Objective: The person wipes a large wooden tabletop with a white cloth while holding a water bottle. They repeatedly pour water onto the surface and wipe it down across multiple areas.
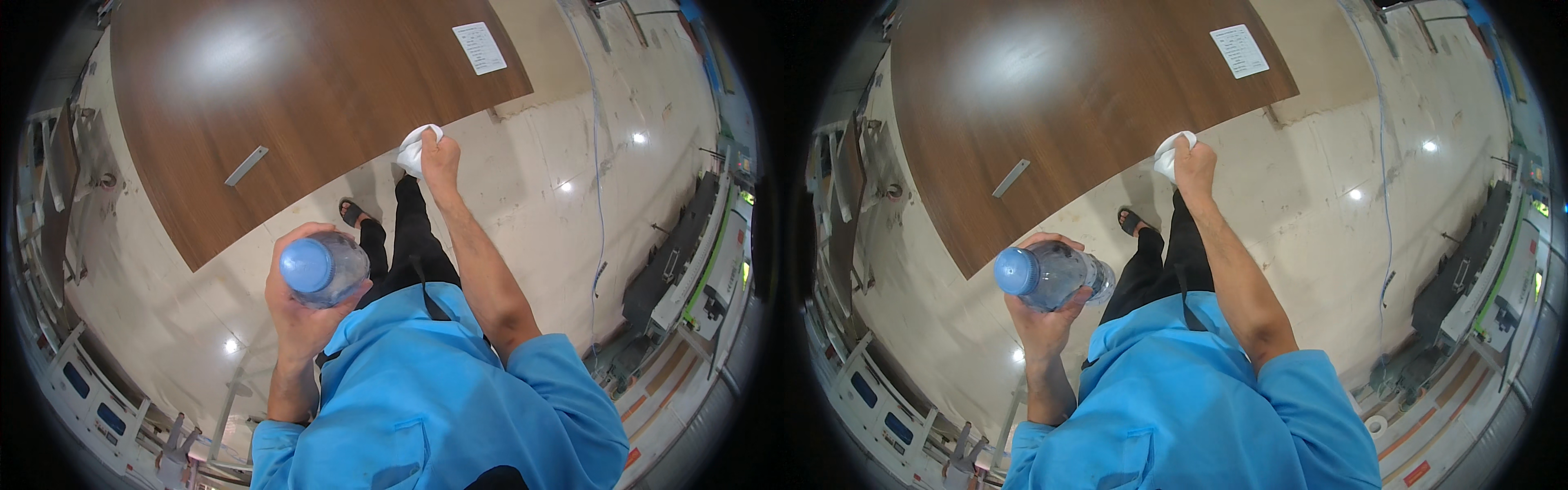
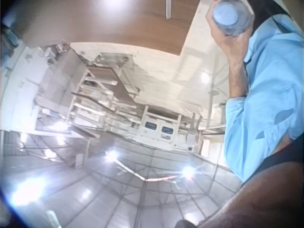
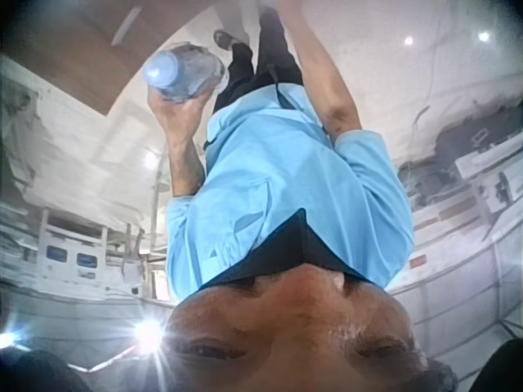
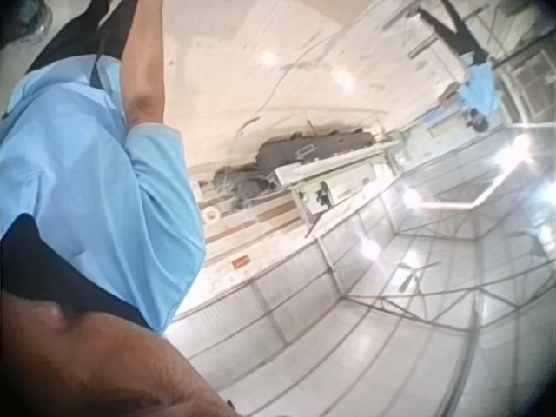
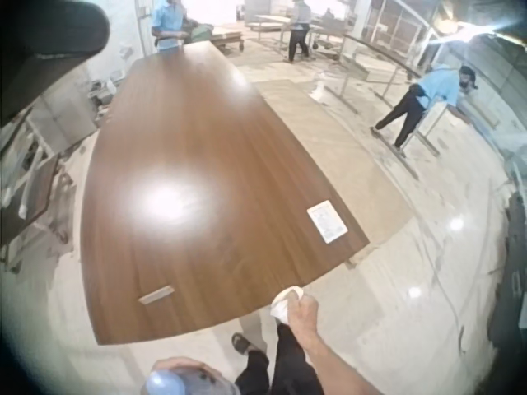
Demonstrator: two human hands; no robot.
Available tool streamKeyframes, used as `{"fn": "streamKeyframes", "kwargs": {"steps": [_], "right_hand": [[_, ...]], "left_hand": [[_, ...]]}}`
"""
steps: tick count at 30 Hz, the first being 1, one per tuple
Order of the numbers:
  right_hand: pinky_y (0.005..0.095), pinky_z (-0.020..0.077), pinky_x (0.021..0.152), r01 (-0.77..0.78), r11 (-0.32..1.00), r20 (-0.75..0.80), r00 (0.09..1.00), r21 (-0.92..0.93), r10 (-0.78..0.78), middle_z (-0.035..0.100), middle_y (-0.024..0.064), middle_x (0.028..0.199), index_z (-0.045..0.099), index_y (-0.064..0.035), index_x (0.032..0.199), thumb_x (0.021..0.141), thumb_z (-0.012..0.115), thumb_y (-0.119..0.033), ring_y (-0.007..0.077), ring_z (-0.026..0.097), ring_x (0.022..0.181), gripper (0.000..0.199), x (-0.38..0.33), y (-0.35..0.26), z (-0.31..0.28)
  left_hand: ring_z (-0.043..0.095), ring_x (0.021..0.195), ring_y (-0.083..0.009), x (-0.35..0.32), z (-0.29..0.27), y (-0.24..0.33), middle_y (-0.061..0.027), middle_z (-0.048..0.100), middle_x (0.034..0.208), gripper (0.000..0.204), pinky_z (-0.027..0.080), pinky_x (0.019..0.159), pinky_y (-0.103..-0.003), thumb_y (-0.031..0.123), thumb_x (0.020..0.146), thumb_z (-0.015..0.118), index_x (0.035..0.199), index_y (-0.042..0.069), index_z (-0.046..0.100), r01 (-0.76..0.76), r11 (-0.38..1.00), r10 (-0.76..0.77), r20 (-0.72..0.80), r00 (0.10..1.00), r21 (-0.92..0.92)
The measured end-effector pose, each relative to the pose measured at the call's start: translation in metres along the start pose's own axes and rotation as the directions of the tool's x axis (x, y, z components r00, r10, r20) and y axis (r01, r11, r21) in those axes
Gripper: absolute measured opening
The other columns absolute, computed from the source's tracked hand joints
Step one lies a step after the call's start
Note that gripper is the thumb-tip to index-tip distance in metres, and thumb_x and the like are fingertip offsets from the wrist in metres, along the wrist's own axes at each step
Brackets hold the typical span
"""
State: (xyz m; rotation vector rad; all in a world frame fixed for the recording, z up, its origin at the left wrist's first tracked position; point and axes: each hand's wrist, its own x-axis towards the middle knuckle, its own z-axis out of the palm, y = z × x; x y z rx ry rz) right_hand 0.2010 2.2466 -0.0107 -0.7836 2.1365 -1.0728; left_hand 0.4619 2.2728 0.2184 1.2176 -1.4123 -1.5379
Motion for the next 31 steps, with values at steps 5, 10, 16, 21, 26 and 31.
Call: {"fn": "streamKeyframes", "kwargs": {"steps": [5,10,16,21,26,31], "right_hand": [[0.0459,0.0469,0.06,-0.031,0.987,-0.168,0.986,-0.159,0.004,0.059,0.0223,0.059,0.063,0.0105,0.071,0.095,0.059,-0.032,0.0291,0.063,0.057,0.049,0.037,0.006,-0.031],[0.0429,0.0474,0.061,0.004,0.99,-0.29,0.956,0.142,0.038,0.063,0.019,0.065,0.065,0.0096,0.077,0.096,0.059,-0.031,0.025,0.063,0.062,0.045,0.054,0.013,-0.044],[0.037,0.0431,0.056,-0.076,0.997,-0.148,0.986,0.028,0.08,0.057,0.0071,0.059,0.061,0.0074,0.069,0.098,0.058,-0.029,0.0137,0.054,0.059,0.047,0.048,0.018,-0.036],[0.0478,0.0464,0.061,-0.022,1.0,-0.249,0.968,0.015,0.025,0.059,0.0217,0.057,0.061,0.0103,0.066,0.092,0.06,-0.033,0.0312,0.061,0.055,0.051,0.052,0.017,-0.037],[0.0482,0.0475,0.062,-0.076,0.996,-0.226,0.97,0.048,0.085,0.058,0.0226,0.056,0.062,0.0107,0.066,0.092,0.059,-0.035,0.032,0.062,0.057,0.052,0.058,0.015,-0.043],[0.0481,0.0488,0.063,-0.068,0.997,-0.161,0.985,-0.035,0.062,0.062,0.0257,0.06,0.065,0.0106,0.068,0.092,0.058,-0.038,0.0347,0.065,0.059,0.055,0.061,0.014,-0.052]], "left_hand": [[0.067,0.11,-0.0223,0.002,0.004,0.008,-0.0124,0.066,0.117,0.073,0.054,0.097,-0.036,-0.003,0.066,0.09,0.13,0.003,0.055,-0.037,0.999,0.037,-0.015,0.999,0.026],[0.066,0.11,-0.0232,0.001,0.001,0.017,-0.0143,0.066,0.116,0.072,0.054,0.096,-0.037,0.0,0.067,0.09,0.129,0.002,0.054,-0.03,0.999,0.031,-0.057,0.998,0.019],[0.066,0.109,-0.0237,0.01,0.006,0.014,-0.0147,0.066,0.115,0.072,0.055,0.095,-0.038,0.006,0.067,0.092,0.129,0.001,0.054,-0.046,0.999,0.047,-0.053,0.997,0.027],[0.066,0.109,-0.0242,0.014,0.015,0.02,-0.0152,0.066,0.116,0.072,0.055,0.094,-0.039,0.009,0.068,0.092,0.128,0.001,0.054,-0.043,0.999,0.044,-0.038,0.998,0.026],[0.067,0.109,-0.0246,0.015,0.02,0.025,-0.0157,0.066,0.115,0.072,0.055,0.094,-0.038,0.01,0.069,0.092,0.129,0.0,0.055,-0.055,0.997,0.057,-0.034,0.998,0.044],[0.067,0.108,-0.0254,0.015,0.025,0.022,-0.0166,0.066,0.116,0.071,0.055,0.094,-0.039,0.011,0.07,0.092,0.129,0.001,0.055,-0.052,0.998,0.052,-0.003,0.999,0.039]]}}
